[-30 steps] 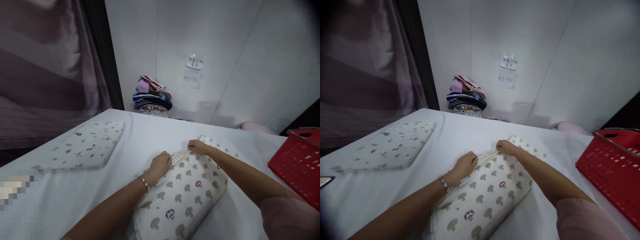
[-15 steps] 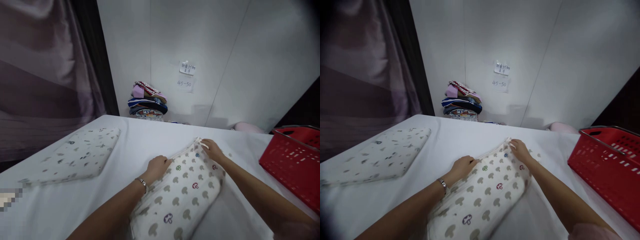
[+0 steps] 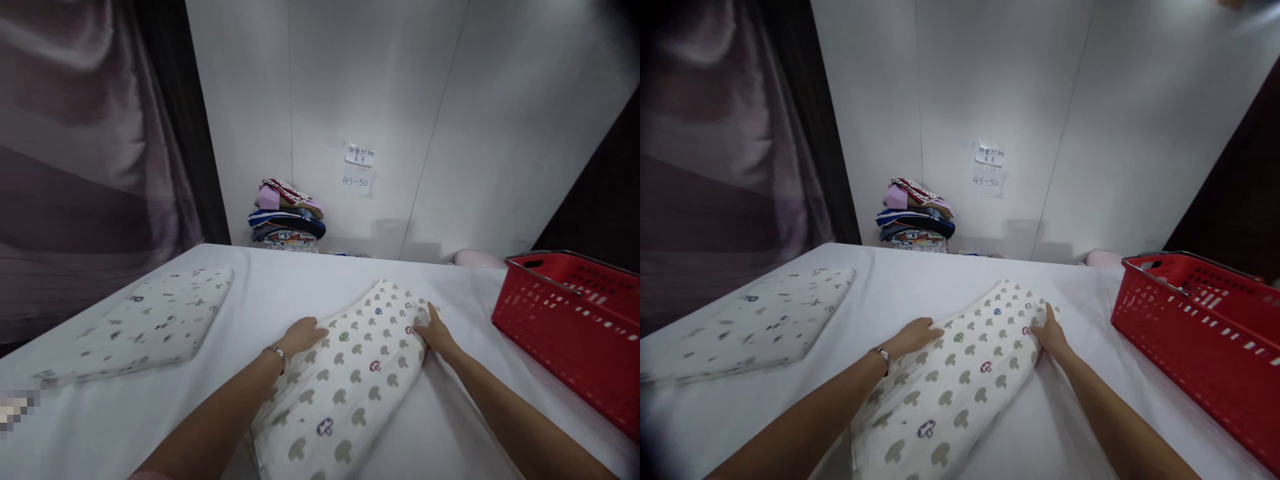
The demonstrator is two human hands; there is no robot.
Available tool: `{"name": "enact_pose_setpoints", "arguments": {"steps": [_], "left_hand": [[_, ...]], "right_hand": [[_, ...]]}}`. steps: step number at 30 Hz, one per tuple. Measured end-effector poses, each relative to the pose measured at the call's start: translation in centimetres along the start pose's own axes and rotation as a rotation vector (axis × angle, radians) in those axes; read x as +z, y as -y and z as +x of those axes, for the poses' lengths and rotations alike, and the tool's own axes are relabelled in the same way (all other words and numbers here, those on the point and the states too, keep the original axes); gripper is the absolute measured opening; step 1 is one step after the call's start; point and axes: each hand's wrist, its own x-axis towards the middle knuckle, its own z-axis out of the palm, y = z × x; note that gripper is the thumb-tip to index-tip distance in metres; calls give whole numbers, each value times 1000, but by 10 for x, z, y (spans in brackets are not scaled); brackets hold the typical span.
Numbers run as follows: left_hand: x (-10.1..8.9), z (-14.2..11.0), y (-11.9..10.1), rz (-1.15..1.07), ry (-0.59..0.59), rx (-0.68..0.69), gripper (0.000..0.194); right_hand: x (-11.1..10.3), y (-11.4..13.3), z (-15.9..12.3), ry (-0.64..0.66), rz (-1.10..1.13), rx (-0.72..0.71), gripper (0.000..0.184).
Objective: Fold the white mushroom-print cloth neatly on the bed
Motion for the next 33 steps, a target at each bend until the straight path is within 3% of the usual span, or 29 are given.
{"name": "enact_pose_setpoints", "arguments": {"steps": [3, 8, 10, 12, 14, 17, 22, 27, 29, 31, 33], "left_hand": [[-11, -13, 10, -49, -58, -59, 44], [-17, -37, 31, -184, -133, -271, 50], [-12, -40, 34, -238, -145, -326, 52], [-7, -38, 36, -263, -158, -342, 53], [-3, -35, 38, -256, -177, -331, 52], [-3, -35, 45, -265, -177, -305, 53], [-10, -56, 51, -417, -55, -279, 53], [-14, -75, 44, -660, 16, -347, 52], [-3, -78, 32, -869, 73, -346, 50], [22, -79, 8, -1112, 193, -293, 47], [60, -78, -29, -1341, 312, -159, 48]], "right_hand": [[13, 30, 26, -3, 123, -80, 80], [47, 121, 87, 62, 260, -186, 77], [67, 151, 99, 72, 264, -178, 76], [85, 166, 96, 109, 243, -138, 79], [98, 166, 78, 165, 212, -115, 80], [100, 143, 37, 230, 183, -138, 74], [76, 103, -48, 458, 373, -28, 85], [56, 101, -118, 630, 609, -16, 94], [36, 101, -120, 686, 664, -18, 97], [4, 91, -98, 696, 636, -11, 98], [-34, 66, -60, 522, 446, -31, 94]]}}
